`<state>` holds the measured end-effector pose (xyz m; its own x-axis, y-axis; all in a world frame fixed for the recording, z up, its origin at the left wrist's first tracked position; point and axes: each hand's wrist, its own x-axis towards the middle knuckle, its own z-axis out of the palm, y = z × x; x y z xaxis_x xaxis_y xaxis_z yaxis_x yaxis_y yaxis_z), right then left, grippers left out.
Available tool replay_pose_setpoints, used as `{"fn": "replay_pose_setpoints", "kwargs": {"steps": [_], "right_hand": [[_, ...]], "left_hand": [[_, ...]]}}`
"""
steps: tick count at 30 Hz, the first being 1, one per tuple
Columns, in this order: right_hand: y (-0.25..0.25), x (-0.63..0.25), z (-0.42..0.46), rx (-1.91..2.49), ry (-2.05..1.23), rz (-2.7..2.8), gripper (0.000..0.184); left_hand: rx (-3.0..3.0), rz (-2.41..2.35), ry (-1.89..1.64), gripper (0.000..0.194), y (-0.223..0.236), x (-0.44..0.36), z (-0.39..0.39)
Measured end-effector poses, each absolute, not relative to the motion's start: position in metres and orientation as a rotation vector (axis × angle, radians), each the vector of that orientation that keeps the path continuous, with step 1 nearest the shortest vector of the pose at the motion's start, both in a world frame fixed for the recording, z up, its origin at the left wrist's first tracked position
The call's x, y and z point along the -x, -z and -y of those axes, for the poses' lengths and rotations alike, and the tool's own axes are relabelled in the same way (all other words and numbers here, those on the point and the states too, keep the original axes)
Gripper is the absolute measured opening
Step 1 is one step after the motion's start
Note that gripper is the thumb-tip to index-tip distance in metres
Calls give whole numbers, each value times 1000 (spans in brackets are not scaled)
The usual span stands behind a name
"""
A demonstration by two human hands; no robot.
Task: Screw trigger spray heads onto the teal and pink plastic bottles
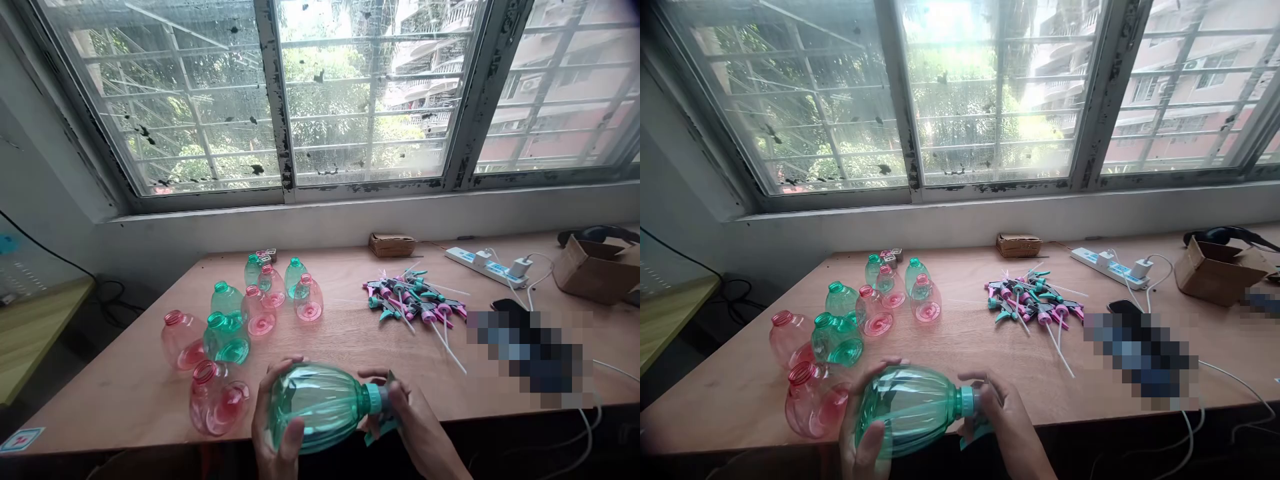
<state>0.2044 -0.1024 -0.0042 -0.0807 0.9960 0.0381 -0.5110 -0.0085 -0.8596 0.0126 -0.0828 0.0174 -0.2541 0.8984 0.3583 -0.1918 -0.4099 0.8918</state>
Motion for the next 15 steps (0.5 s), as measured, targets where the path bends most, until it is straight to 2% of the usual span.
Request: {"fn": "replay_pose_setpoints", "kwargs": {"steps": [2,3,6,7,9,10,13,15], "right_hand": [[-3,-210,106,628,-1486,791,77],[-7,-211,107,595,-1476,759,77],[-19,-206,111,690,-1390,875,45],[-21,-203,111,732,-1361,968,49],[-21,-195,110,776,-1295,1080,75],[-20,-192,108,801,-1260,1081,79],[-13,-199,97,954,-1071,989,64],[-12,-219,80,1060,-914,1018,63]], "left_hand": [[-972,-890,-1784,54,-11,-19,83],[-865,-846,-1788,53,-7,-24,82],[-727,-794,-1764,52,6,-48,83],[-763,-824,-1740,54,10,-57,84],[-874,-930,-1685,55,17,-75,87],[-942,-982,-1646,57,19,-81,88],[-1153,-1068,-1521,67,20,-87,93],[-1251,-1035,-1401,68,15,-82,101]]}}
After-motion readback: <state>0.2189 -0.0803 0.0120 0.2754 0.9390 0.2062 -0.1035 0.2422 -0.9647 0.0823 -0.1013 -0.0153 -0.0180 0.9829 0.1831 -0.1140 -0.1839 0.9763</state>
